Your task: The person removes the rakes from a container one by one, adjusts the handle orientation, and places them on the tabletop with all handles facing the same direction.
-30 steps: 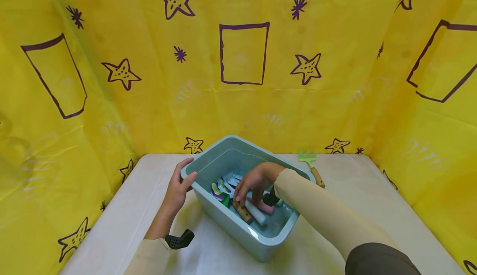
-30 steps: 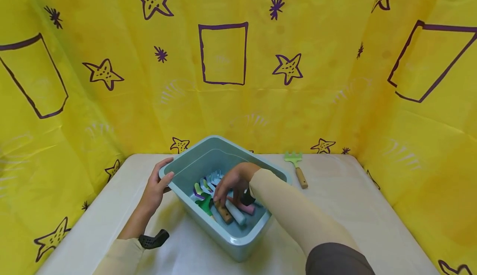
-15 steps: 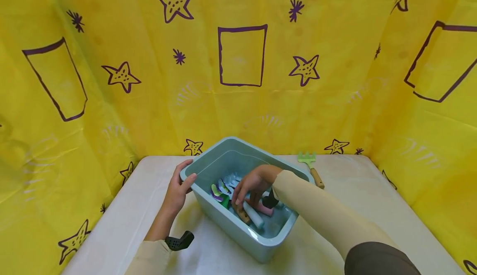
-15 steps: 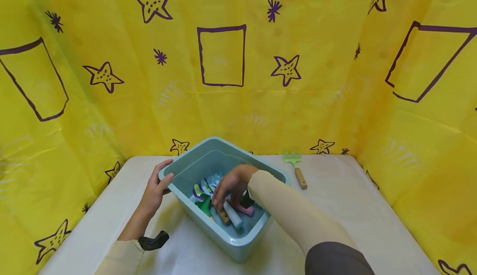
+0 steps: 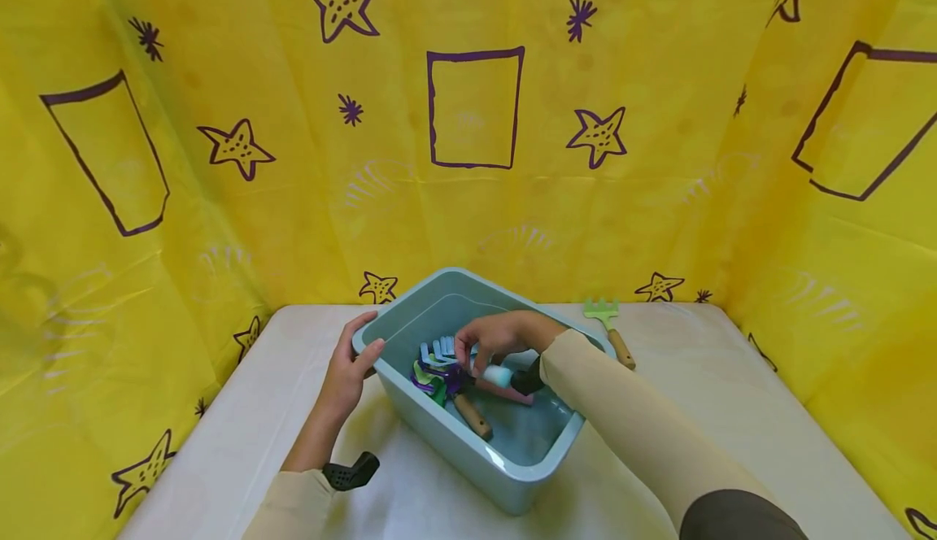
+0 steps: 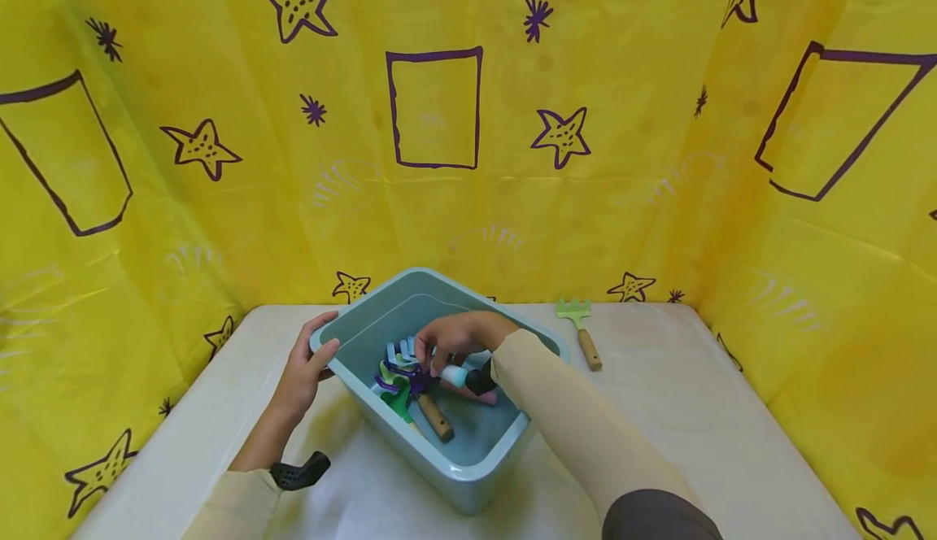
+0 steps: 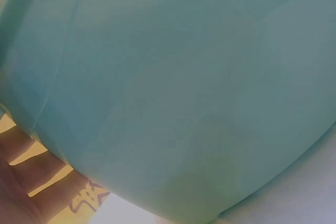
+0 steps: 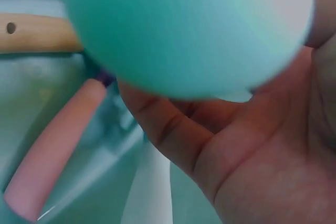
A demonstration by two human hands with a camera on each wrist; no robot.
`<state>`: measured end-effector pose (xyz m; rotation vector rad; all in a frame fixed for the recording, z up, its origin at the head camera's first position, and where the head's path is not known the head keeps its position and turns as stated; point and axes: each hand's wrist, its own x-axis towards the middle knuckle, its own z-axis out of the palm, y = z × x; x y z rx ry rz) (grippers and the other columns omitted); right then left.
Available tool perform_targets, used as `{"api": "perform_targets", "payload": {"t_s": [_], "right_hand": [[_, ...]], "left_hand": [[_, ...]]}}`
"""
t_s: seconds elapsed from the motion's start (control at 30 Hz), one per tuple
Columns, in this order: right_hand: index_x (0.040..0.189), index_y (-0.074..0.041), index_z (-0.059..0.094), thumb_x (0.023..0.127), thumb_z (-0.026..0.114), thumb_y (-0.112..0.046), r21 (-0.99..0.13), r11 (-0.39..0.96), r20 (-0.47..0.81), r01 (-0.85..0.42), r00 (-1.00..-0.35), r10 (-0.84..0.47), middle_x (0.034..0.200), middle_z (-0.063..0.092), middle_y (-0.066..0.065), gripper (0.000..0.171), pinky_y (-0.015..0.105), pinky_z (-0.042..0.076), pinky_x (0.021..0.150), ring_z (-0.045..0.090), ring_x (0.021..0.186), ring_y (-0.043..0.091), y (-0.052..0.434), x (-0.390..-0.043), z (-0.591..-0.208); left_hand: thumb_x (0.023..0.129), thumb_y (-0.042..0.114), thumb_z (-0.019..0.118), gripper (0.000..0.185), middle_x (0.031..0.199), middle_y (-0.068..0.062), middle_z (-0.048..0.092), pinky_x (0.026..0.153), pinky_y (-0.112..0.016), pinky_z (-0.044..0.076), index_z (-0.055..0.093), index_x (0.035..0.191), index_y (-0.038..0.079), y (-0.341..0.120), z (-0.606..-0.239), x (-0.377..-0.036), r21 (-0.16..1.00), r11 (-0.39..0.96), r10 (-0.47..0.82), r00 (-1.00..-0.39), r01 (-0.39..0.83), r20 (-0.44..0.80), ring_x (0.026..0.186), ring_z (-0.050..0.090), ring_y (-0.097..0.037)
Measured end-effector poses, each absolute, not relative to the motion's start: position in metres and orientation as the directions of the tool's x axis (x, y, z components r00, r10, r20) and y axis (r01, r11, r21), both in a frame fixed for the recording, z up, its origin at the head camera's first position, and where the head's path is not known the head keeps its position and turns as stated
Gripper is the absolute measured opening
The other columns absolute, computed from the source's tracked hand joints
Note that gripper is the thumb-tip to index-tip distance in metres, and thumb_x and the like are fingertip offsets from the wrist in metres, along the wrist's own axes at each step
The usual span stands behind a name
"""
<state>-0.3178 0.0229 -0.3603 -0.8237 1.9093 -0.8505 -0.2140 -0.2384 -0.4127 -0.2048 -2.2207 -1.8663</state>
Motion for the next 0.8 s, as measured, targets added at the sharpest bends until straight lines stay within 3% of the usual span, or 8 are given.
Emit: {"api": "perform_targets", "payload": {"t_s": [0.17,0.37,0.5,0.8], "right_hand": [[0.101,0.001,0.053,0.081,0.068,0.009,-0.830,0.546,-0.443,-0.118,-0.455,-0.772,0.089,0.051,0.007,0.026,0.027,0.046,0.058,0.050,0.071,0.019,0.027,-0.319,-0.359],[0.117,0.004,0.058,0.088,0.066,-0.001,-0.796,0.605,-0.550,-0.005,-0.409,-0.728,0.087,0.059,0.008,0.031,0.027,0.050,0.062,0.056,0.071,0.019,0.029,-0.319,-0.361],[0.125,0.005,0.057,0.089,0.065,-0.004,-0.782,0.624,-0.568,-0.013,-0.399,-0.720,0.086,0.059,0.006,0.037,0.025,0.048,0.061,0.053,0.070,0.016,0.029,-0.319,-0.359],[0.114,-0.005,0.067,0.089,0.068,-0.005,-0.832,0.538,-0.449,-0.132,-0.409,-0.795,0.089,0.058,0.006,0.024,0.028,0.048,0.066,0.052,0.076,0.017,0.028,-0.319,-0.346]], "left_hand": [[0.100,0.026,0.053,0.051,0.143,-0.017,0.043,0.095,-0.061,0.042,0.035,0.147,0.020,-0.241,-0.420,-0.218,0.945,0.193,-0.047,-0.959,0.264,0.278,0.123,0.048,-0.042],[0.100,0.026,0.053,0.050,0.144,-0.016,0.042,0.094,-0.061,0.043,0.035,0.147,0.021,-0.242,-0.419,-0.218,0.943,0.204,-0.045,-0.960,0.263,0.277,0.123,0.048,-0.042],[0.100,0.025,0.053,0.050,0.143,-0.017,0.043,0.094,-0.061,0.043,0.036,0.147,0.020,-0.242,-0.418,-0.219,0.942,0.200,-0.042,-0.958,0.270,0.283,0.122,0.049,-0.043],[0.100,0.028,0.053,0.051,0.145,-0.014,0.041,0.094,-0.058,0.044,0.034,0.147,0.021,-0.243,-0.420,-0.219,0.946,0.212,-0.046,-0.964,0.247,0.262,0.123,0.048,-0.041]]}}
